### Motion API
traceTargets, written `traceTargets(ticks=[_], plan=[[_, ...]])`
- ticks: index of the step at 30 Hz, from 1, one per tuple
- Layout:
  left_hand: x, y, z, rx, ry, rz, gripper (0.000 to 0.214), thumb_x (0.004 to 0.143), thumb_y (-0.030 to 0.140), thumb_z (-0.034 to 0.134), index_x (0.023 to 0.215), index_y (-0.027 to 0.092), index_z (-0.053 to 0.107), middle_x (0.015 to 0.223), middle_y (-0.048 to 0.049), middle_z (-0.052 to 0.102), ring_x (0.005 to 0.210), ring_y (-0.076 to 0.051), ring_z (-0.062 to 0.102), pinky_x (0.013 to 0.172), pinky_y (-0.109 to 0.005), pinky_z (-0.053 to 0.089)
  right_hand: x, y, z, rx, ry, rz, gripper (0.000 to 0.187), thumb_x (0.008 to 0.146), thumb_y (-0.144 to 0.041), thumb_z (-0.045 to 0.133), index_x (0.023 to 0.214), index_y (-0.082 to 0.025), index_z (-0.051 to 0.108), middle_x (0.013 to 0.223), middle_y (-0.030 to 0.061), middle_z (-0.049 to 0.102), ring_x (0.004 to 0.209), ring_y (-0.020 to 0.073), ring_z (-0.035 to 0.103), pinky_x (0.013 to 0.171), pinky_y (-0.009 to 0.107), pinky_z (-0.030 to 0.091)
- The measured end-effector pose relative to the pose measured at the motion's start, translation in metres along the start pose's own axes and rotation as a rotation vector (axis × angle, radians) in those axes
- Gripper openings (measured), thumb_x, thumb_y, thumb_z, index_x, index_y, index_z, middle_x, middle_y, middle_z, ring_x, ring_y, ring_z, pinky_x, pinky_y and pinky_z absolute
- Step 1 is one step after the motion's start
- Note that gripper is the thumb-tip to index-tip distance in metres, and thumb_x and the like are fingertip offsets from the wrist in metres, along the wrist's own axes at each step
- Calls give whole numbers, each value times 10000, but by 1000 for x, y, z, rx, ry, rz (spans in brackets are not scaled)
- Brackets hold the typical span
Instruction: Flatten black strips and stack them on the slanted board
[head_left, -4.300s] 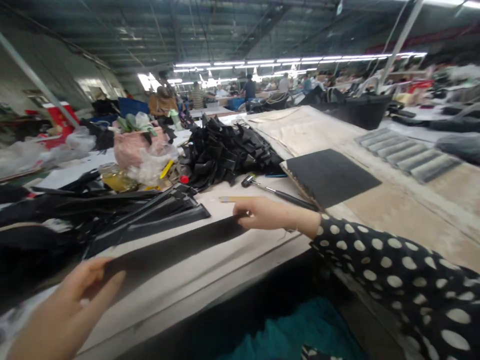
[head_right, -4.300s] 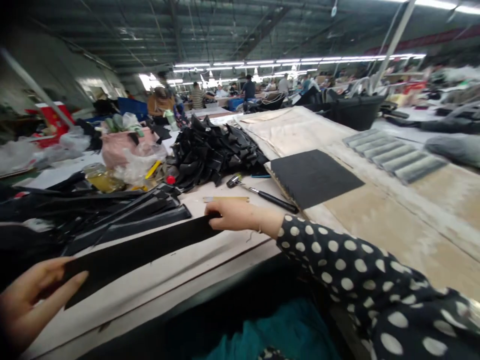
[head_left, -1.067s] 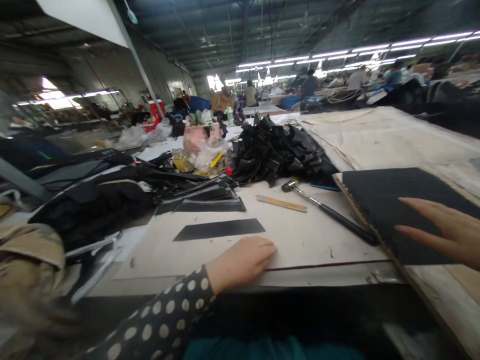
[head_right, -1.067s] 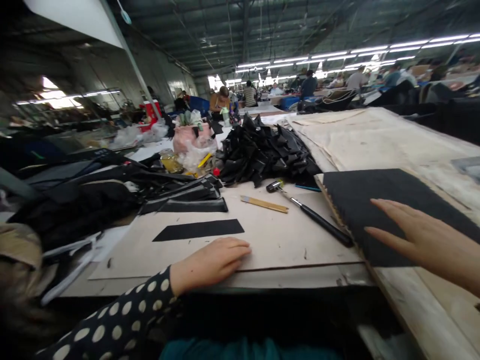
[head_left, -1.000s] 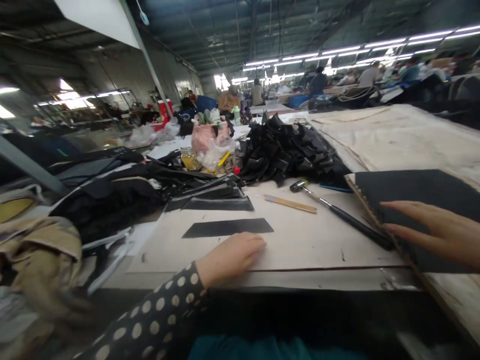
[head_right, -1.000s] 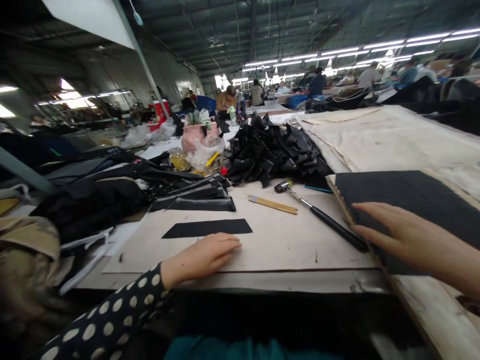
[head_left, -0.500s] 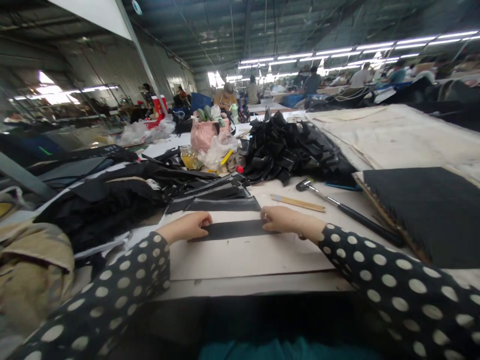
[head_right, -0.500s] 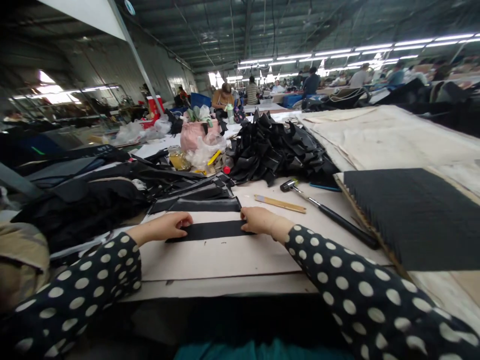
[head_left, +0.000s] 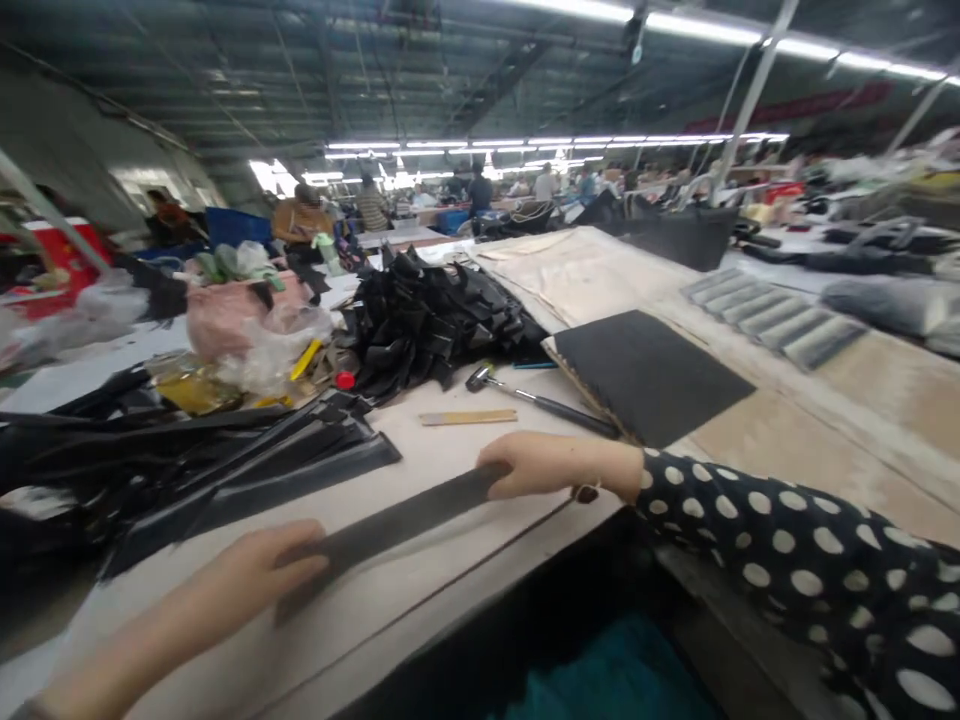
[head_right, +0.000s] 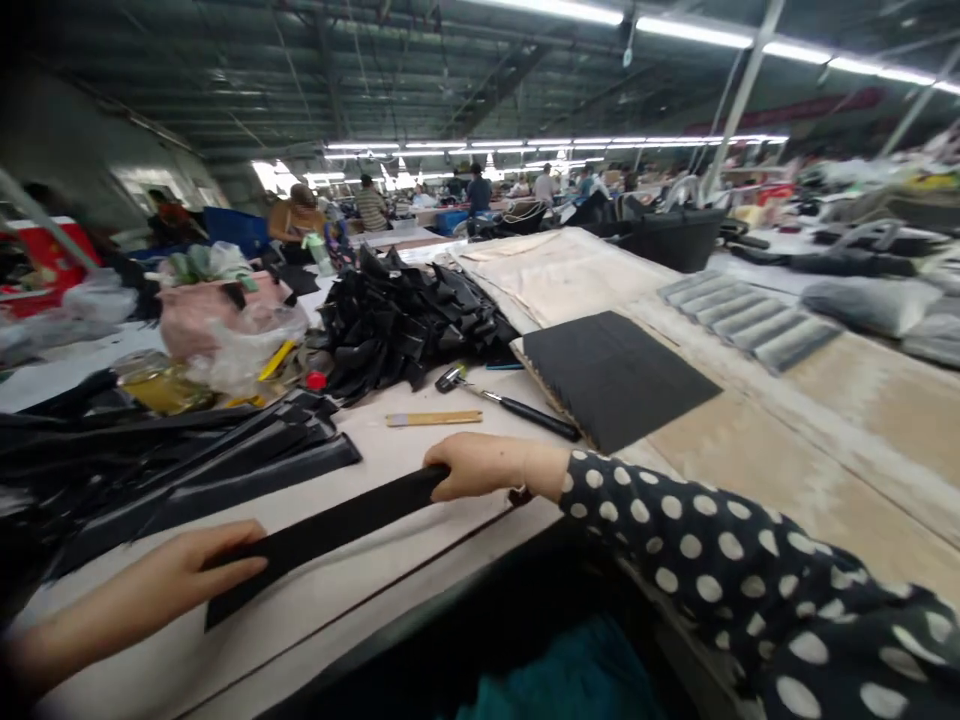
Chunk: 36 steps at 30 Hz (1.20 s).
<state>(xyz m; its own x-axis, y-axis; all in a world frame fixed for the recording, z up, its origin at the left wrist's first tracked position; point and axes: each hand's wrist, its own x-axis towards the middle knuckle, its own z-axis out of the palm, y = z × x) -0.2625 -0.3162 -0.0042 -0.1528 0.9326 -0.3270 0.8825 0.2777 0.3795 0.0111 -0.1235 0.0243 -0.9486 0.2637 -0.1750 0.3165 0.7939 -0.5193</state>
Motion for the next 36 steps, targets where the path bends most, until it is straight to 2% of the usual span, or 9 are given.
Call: traceTargets(ticks=[4,7,10,13,17,20,25,30,36], plan=[[24,82,22,-55,-64,182,292,808,419,368,788,220,581,769,8,611,752,-174,539,684,-237,388,-85,58,-15,224,94,224,288,698,-430,558,767,-151,581,685,-13,549,634,119,484,583,220,368],[45,149,43,-106,-124,331,303,845,358,313,779,217,574,760,10,608,728,-147,542,673,-223,382,-150,98,-17,442,283,423,352,715,-507,526,761,-161,570,685,-7,543,650,123,482,611,229,374],[66,209,64,-116,-151,439,310,848,328,306,726,203,562,699,10,594,663,-129,532,597,-208,361,-204,130,-16,515,451,585,416,708,-579,503,723,-168,568,615,-13,496,609,116,449,588,232,359],[87,259,83,-113,-123,503,281,807,368,397,680,191,574,642,13,585,622,-124,519,540,-208,327,-244,161,-14,499,586,720,457,664,-623,523,717,-173,583,565,-23,453,570,109,412,558,235,339],[114,310,98,-112,-74,549,293,780,406,431,656,187,581,611,12,582,577,-120,505,497,-217,286,-274,210,-15,464,763,843,480,604,-645,556,704,-178,589,576,-10,488,574,118,428,547,243,345],[132,334,100,-50,4,549,275,788,353,408,641,191,574,625,3,593,583,-124,512,498,-228,278,-283,242,-19,398,861,894,493,598,-649,550,722,-174,594,628,13,542,620,140,478,567,255,375],[155,355,93,78,105,492,247,775,345,424,640,205,576,636,-4,607,584,-140,523,503,-244,289,-277,272,-35,139,893,930,405,657,-574,528,706,-179,603,670,28,589,687,180,525,649,298,397],[168,363,84,197,178,465,235,783,340,427,677,209,591,684,-16,629,651,-168,562,550,-257,350,-264,292,-42,117,895,904,331,695,-494,508,714,-174,592,731,46,618,731,193,551,704,311,408],[177,360,87,302,228,461,259,804,324,402,701,194,601,718,-37,641,693,-188,587,592,-277,399,-254,301,-36,104,891,933,317,696,-482,511,729,-176,585,723,49,613,713,196,547,669,308,408]])
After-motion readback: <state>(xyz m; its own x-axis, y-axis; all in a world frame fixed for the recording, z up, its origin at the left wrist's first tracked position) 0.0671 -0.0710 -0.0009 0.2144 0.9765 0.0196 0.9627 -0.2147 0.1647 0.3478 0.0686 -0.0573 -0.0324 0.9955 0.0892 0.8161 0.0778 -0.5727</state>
